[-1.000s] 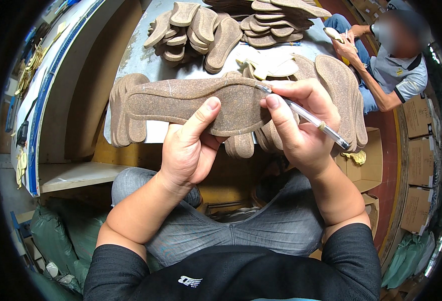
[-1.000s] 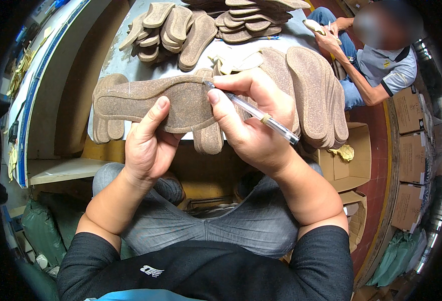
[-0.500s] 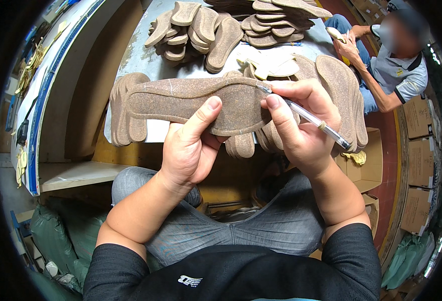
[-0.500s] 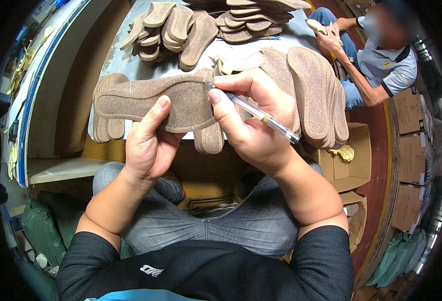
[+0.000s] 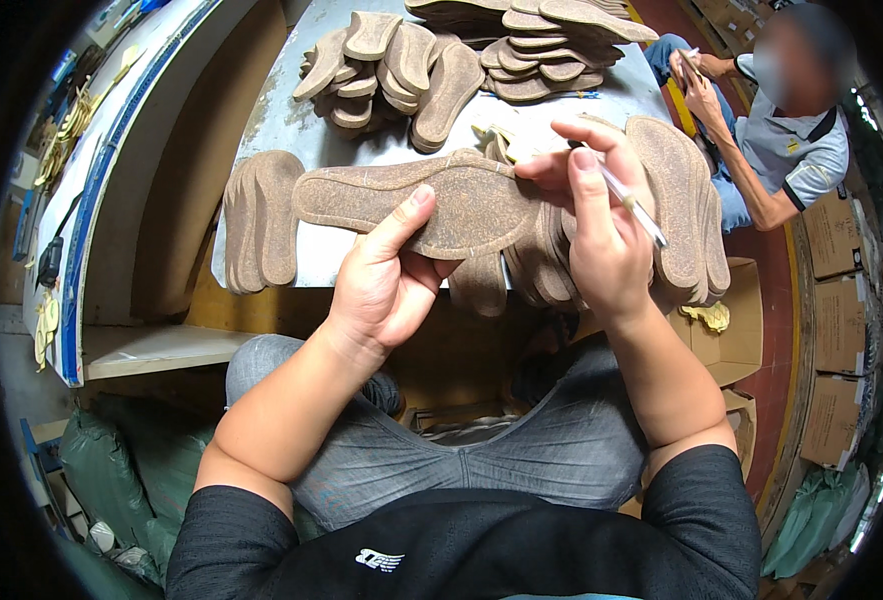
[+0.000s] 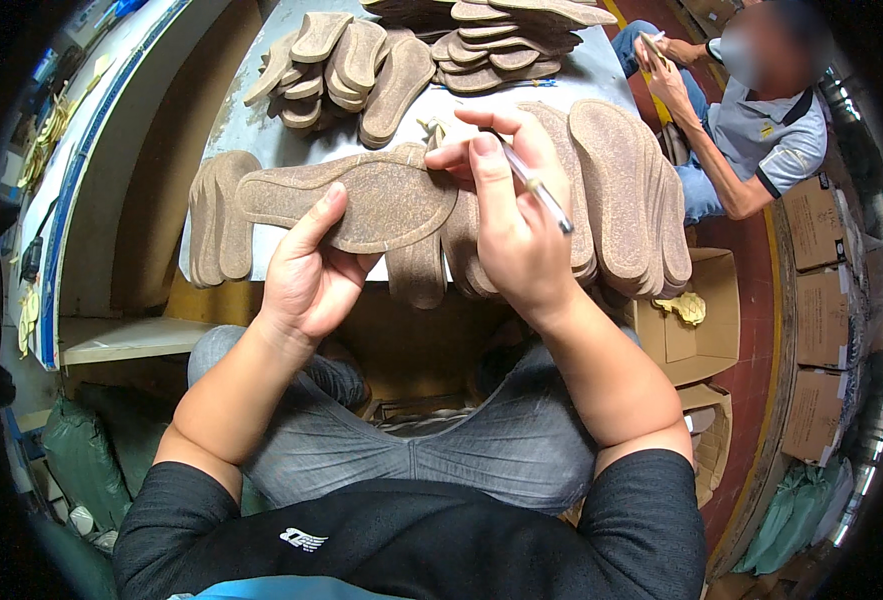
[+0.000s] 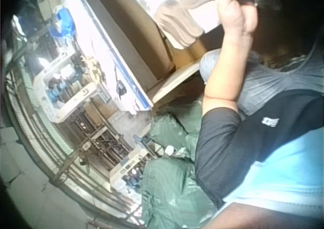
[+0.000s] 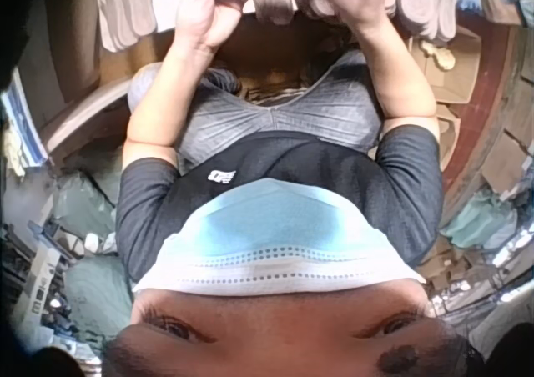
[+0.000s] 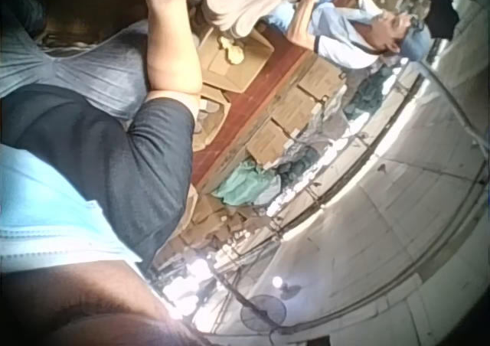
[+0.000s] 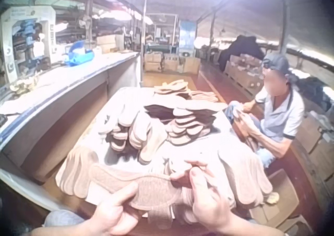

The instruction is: The person marks the edges of shoe insoles using a pen-like tool, flipping each insole to mark both sides. They handle multiple insoles one at a time, placing marked pieces aside and continuing the process.

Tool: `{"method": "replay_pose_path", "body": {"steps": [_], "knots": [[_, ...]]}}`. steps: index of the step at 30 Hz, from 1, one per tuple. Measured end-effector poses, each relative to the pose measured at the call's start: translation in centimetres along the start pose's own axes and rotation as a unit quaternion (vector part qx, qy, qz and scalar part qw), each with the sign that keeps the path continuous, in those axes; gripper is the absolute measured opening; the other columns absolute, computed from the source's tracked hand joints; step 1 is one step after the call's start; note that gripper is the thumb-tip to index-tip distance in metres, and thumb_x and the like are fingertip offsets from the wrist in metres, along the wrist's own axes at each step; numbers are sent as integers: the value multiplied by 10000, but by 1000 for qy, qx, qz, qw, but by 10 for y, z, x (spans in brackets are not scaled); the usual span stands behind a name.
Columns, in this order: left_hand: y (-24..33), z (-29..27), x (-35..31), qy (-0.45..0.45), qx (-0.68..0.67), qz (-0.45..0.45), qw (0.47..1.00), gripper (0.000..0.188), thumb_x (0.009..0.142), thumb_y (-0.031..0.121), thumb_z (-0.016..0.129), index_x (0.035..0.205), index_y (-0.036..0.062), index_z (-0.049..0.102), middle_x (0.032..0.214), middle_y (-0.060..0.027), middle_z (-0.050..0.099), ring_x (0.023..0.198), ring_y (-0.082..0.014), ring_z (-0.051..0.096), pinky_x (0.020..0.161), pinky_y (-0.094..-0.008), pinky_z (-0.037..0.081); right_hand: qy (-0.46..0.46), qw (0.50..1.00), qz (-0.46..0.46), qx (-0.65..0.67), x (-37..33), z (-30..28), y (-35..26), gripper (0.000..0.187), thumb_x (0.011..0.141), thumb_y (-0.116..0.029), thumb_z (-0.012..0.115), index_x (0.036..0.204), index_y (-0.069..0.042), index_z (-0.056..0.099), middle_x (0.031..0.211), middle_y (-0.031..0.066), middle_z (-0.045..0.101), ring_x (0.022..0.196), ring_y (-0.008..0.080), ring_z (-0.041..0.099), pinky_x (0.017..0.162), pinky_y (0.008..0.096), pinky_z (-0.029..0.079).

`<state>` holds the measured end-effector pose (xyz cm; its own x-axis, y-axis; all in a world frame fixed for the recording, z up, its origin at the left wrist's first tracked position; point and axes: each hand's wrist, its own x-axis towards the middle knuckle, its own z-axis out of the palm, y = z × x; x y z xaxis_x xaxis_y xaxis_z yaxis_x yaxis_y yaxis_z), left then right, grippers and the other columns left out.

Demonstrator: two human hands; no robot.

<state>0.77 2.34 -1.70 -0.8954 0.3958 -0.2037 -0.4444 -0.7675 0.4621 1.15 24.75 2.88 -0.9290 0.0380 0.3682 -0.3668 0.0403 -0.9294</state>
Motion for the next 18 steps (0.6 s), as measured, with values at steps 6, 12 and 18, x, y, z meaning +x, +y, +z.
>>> {"method": "replay_pose_path", "body": {"steps": [6,12,18], "knots": [[-3,-13,10,10,6,15,1000,413,1170,266,655,1512,35,636,1502,-120,720,1406,-274,674,1238,-481,521,12,967,215,133,8,-11,18,416,1103,-237,766,1438,-49,607,1241,100,776,1047,124,742,871,277,614],[-2,-14,9,-19,140,-4,990,520,1164,423,647,1575,108,601,1538,-80,695,1450,-276,630,1216,-573,490,-50,944,251,208,10,-17,23,463,998,-39,827,1415,-88,632,1216,35,752,1072,109,743,862,271,623],[3,-20,13,-86,62,-6,994,632,1119,652,614,1495,145,638,1370,-68,759,1323,-264,680,1170,-544,472,34,960,176,215,20,-35,22,432,991,-10,826,1378,-48,638,1184,66,768,993,117,754,761,238,607]]}}
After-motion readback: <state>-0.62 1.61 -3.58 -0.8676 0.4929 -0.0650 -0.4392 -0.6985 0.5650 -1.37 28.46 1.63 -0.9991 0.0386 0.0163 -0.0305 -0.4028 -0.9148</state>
